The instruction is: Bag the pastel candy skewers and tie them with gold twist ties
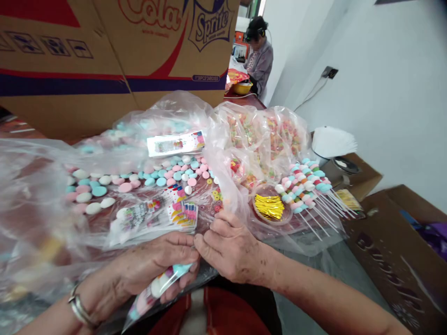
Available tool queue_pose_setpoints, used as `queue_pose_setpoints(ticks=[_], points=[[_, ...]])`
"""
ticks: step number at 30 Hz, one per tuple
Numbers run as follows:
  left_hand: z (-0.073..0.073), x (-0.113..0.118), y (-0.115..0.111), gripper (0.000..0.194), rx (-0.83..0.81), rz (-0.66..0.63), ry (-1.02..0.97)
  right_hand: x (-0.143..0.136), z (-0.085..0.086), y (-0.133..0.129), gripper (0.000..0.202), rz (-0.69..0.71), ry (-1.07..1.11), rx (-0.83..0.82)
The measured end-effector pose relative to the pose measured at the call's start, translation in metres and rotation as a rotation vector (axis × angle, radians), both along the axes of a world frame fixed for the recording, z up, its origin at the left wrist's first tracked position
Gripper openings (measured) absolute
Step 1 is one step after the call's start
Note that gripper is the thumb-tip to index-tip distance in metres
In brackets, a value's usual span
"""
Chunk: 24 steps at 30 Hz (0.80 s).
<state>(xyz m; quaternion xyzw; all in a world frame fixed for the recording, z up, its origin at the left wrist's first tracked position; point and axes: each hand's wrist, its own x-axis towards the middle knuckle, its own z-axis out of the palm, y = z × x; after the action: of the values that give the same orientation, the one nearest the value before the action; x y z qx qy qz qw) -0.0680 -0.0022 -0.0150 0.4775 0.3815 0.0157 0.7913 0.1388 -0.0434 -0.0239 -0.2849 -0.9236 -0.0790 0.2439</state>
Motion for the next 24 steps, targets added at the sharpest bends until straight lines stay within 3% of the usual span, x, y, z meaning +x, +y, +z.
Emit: queue_pose_setpoints(ticks=[2, 3, 5, 8, 11, 14, 16, 18, 21, 24], points=[[0.001, 0.004, -0.001, 0.03, 0.141, -0.061, 0.089, 0.001, 0.0, 0.001, 0.026, -0.022, -0.037, -0.033], [0.001, 0.006, -0.002, 0.029, 0.294, -0.075, 0.145, 0.001, 0.001, 0.002, 0.025, -0.052, -0.051, -0.067], [-0.001, 0.01, -0.005, 0.024, 0.73, -0.088, 0.224, 0.0, 0.001, 0.002, 0.023, -0.125, -0.055, -0.168], [-0.008, 0.013, -0.009, 0.017, 1.335, -0.143, 0.142, 0.0, 0.005, 0.0, 0.024, -0.224, -0.021, -0.364], [-0.013, 0.012, -0.009, 0.021, 1.538, -0.204, 0.032, 0.01, 0.015, -0.002, 0.028, -0.249, 0.071, -0.508], [-0.011, 0.009, -0.005, 0.017, 1.502, -0.064, 0.063, 0.04, 0.024, 0.002, 0.024, -0.275, 0.263, -0.582], [-0.005, 0.008, -0.003, 0.014, 1.33, 0.104, 0.115, 0.07, 0.024, 0.008, 0.021, -0.434, 0.291, -0.549], [0.0, 0.009, -0.001, 0.018, 1.085, 0.259, 0.129, 0.099, 0.016, 0.015, 0.023, -0.609, 0.073, -0.514], [0.003, 0.013, 0.0, 0.026, 0.775, 0.373, 0.061, 0.126, -0.006, 0.024, 0.02, -0.657, -0.036, -0.546], [0.001, 0.018, -0.002, 0.028, 0.597, 0.403, -0.01, 0.131, -0.023, 0.029, 0.018, -0.682, -0.062, -0.554]])
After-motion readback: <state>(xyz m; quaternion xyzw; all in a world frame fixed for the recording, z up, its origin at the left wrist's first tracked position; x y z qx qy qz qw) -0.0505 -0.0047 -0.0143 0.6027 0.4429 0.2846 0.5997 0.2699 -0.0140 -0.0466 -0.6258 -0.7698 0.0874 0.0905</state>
